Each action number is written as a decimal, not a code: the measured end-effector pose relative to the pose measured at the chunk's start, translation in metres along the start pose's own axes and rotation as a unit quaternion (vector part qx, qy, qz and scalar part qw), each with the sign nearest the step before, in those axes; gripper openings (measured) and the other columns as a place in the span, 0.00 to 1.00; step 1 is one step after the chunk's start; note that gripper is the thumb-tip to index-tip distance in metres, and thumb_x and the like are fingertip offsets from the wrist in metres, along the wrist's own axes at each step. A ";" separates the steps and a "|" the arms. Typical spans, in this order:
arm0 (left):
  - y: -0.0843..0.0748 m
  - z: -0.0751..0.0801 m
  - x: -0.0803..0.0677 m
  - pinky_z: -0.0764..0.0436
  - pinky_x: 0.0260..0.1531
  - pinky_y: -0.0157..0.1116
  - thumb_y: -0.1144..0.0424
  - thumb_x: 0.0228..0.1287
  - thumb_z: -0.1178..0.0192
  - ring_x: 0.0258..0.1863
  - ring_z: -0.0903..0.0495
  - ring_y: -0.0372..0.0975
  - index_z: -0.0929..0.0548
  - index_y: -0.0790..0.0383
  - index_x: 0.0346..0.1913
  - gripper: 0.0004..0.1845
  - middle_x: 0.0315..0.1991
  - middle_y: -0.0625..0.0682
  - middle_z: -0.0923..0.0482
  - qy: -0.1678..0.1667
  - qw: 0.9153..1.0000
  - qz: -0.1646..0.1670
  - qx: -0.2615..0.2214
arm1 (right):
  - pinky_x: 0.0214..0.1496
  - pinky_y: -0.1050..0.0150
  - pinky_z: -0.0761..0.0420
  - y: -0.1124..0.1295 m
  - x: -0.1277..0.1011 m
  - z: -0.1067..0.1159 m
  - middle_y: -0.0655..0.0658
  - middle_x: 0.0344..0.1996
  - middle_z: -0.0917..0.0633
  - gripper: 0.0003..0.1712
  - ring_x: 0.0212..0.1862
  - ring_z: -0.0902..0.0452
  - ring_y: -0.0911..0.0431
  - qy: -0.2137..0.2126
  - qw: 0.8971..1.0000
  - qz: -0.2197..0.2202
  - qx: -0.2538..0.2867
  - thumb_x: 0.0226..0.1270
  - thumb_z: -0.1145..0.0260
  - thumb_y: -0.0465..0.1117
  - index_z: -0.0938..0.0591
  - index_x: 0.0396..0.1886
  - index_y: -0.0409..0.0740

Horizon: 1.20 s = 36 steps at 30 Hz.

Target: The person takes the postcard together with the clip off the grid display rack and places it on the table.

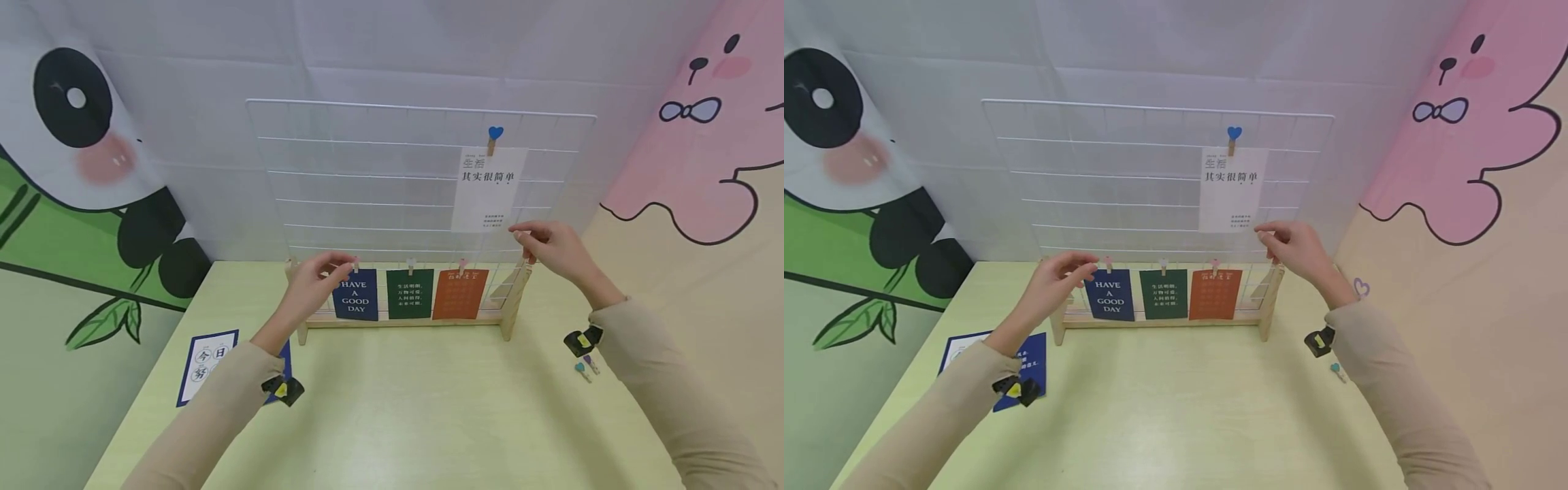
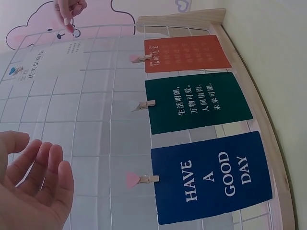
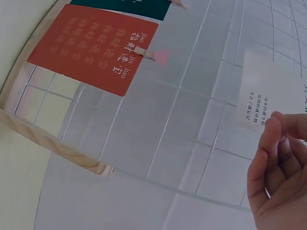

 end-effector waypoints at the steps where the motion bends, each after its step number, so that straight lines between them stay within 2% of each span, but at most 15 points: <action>1: -0.002 0.000 0.001 0.23 0.34 0.38 0.56 0.63 0.48 0.35 0.26 0.41 0.23 0.61 0.48 0.15 0.40 0.52 0.25 -0.001 1.000 0.001 0.003 | 0.20 0.68 0.28 0.001 0.001 0.001 0.41 0.17 0.25 0.16 0.20 0.30 0.54 -0.001 1.000 -0.002 0.002 0.65 0.46 0.40 0.23 0.46 0.33; 6: -0.007 -0.005 0.007 0.24 0.34 0.37 0.58 0.63 0.48 0.36 0.25 0.42 0.24 0.62 0.48 0.14 0.40 0.53 0.25 -0.005 1.000 0.007 0.016 | 0.20 0.68 0.28 0.005 0.004 0.007 0.42 0.18 0.25 0.17 0.21 0.29 0.53 -0.007 1.000 -0.002 0.003 0.65 0.45 0.40 0.23 0.48 0.34; 7: -0.003 -0.006 0.010 0.24 0.34 0.37 0.57 0.63 0.48 0.36 0.25 0.41 0.24 0.60 0.48 0.14 0.40 0.51 0.25 -0.007 1.000 0.002 0.019 | 0.19 0.68 0.29 0.005 0.005 0.008 0.42 0.18 0.24 0.17 0.21 0.29 0.52 -0.008 1.000 -0.002 0.002 0.65 0.45 0.40 0.23 0.48 0.34; 14: -0.014 -0.012 0.021 0.24 0.35 0.36 0.59 0.63 0.48 0.35 0.25 0.40 0.24 0.62 0.47 0.13 0.39 0.51 0.24 -0.005 0.999 -0.027 0.019 | 0.16 0.68 0.36 0.010 0.012 0.013 0.38 0.20 0.24 0.17 0.21 0.30 0.51 -0.019 1.000 -0.010 -0.001 0.65 0.46 0.42 0.23 0.49 0.36; 19: -0.022 -0.017 0.027 0.24 0.30 0.36 0.60 0.63 0.48 0.35 0.25 0.41 0.24 0.61 0.47 0.13 0.38 0.51 0.24 -0.002 0.999 -0.031 0.013 | 0.19 0.68 0.33 0.012 0.017 0.020 0.35 0.21 0.24 0.18 0.23 0.29 0.48 -0.031 0.999 -0.011 0.001 0.65 0.46 0.44 0.23 0.49 0.38; 26: -0.030 -0.025 0.035 0.24 0.29 0.35 0.61 0.63 0.48 0.35 0.24 0.44 0.23 0.61 0.46 0.12 0.37 0.50 0.24 -0.006 0.999 -0.037 0.003 | 0.16 0.68 0.34 0.019 0.024 0.030 0.37 0.20 0.24 0.17 0.22 0.28 0.48 -0.051 0.999 0.002 -0.003 0.65 0.46 0.43 0.23 0.48 0.38; 32: -0.035 -0.031 0.040 0.24 0.30 0.36 0.61 0.63 0.48 0.35 0.24 0.45 0.23 0.63 0.46 0.12 0.38 0.52 0.24 -0.008 0.998 -0.059 -0.019 | 0.20 0.69 0.29 0.026 0.030 0.038 0.36 0.20 0.23 0.17 0.20 0.28 0.54 -0.070 0.998 0.001 0.000 0.65 0.46 0.43 0.23 0.49 0.40; 36: -0.036 -0.034 0.043 0.24 0.32 0.35 0.61 0.63 0.48 0.34 0.24 0.44 0.23 0.64 0.45 0.12 0.37 0.52 0.24 -0.011 0.998 -0.059 -0.037 | 0.21 0.70 0.28 0.031 0.034 0.043 0.36 0.19 0.23 0.17 0.19 0.28 0.54 -0.084 0.996 0.007 0.002 0.65 0.46 0.43 0.23 0.49 0.40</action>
Point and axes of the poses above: each hand's wrist, its own x-axis towards the middle knuckle, its own z-axis out of the back of the hand, y = z × x, the point moved 5 cm from there along x, towards the middle knuckle
